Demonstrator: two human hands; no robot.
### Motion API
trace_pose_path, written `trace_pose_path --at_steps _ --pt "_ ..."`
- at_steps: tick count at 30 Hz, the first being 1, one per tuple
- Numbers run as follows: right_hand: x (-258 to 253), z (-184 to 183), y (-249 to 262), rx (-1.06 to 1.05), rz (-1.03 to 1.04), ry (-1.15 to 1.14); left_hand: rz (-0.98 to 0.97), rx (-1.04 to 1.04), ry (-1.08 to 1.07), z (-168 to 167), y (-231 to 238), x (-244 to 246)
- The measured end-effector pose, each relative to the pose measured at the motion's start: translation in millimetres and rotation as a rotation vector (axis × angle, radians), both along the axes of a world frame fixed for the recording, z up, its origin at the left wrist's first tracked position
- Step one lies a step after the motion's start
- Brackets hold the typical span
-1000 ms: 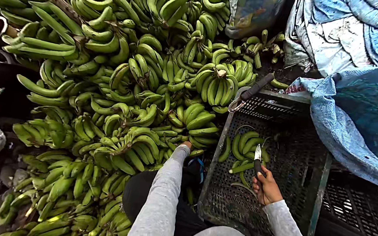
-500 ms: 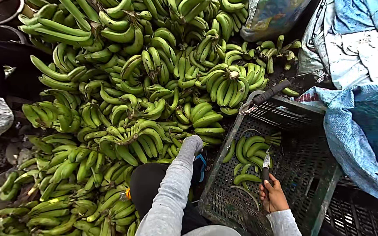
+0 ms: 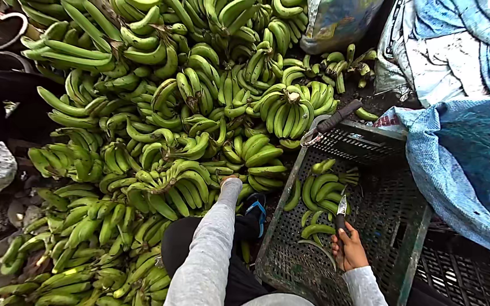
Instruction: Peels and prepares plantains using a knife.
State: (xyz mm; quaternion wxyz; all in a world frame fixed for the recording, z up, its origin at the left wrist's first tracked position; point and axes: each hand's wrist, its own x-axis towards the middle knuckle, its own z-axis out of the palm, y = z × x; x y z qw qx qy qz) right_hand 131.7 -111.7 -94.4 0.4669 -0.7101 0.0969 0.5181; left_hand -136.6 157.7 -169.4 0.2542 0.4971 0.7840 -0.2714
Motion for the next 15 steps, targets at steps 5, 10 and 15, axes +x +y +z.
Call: trace_pose_path --at_steps 5,10,15 --pt "-2.8 3.4 -0.1 0.006 0.046 -0.154 0.219 -0.024 -0.017 -39.5 -31.0 -27.8" --pt "-7.7 7.5 7.3 0.156 0.237 -0.056 0.429 0.196 -0.173 18.2 -26.5 -29.6" --pt "-21.9 20.4 7.1 0.345 0.562 -0.167 0.37 0.599 -0.531 147.3 -49.5 -37.0"
